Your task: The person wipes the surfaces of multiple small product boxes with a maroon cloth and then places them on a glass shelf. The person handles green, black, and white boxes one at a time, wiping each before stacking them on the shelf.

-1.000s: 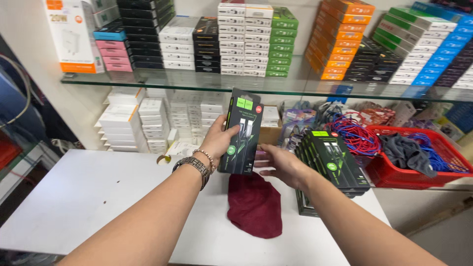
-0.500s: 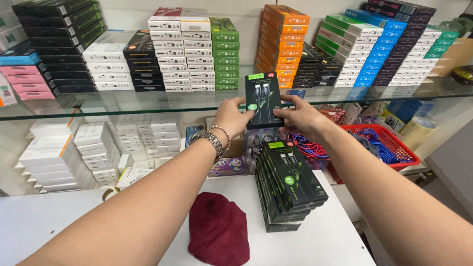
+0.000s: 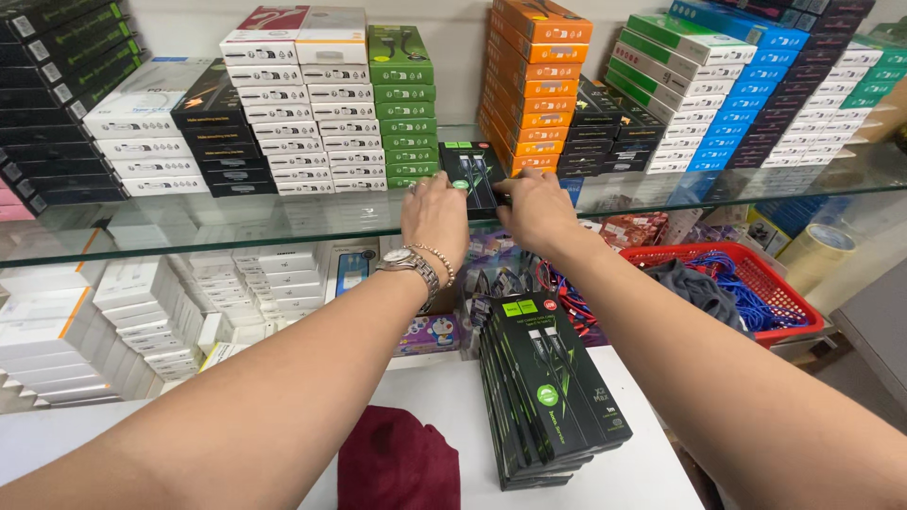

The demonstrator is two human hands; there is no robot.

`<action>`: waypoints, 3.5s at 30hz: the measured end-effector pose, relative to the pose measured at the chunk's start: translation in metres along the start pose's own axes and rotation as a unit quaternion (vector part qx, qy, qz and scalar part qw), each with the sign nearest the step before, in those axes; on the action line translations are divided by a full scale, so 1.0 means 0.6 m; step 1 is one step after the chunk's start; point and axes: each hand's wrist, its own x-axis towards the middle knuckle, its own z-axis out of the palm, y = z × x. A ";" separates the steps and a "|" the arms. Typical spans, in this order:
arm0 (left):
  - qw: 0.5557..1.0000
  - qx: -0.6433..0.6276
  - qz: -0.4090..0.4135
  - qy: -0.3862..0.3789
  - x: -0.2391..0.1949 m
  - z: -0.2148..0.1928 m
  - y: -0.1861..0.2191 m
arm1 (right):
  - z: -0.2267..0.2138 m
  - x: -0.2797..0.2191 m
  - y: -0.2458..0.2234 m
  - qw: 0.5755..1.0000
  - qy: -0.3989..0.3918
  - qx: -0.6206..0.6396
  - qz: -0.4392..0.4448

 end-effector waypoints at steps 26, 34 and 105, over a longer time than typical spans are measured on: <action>0.999 0.033 0.026 0.005 0.017 0.020 -0.033 | 0.095 0.158 -0.016 0.969 0.006 -0.228 -0.091; 1.000 -0.008 0.010 -0.020 0.024 0.021 -0.040 | 0.060 0.114 -0.025 0.983 0.028 -0.130 -0.127; 0.430 -0.766 -0.443 -0.178 -0.258 -0.125 -0.029 | 0.028 -0.276 -0.121 0.630 -0.150 0.702 0.295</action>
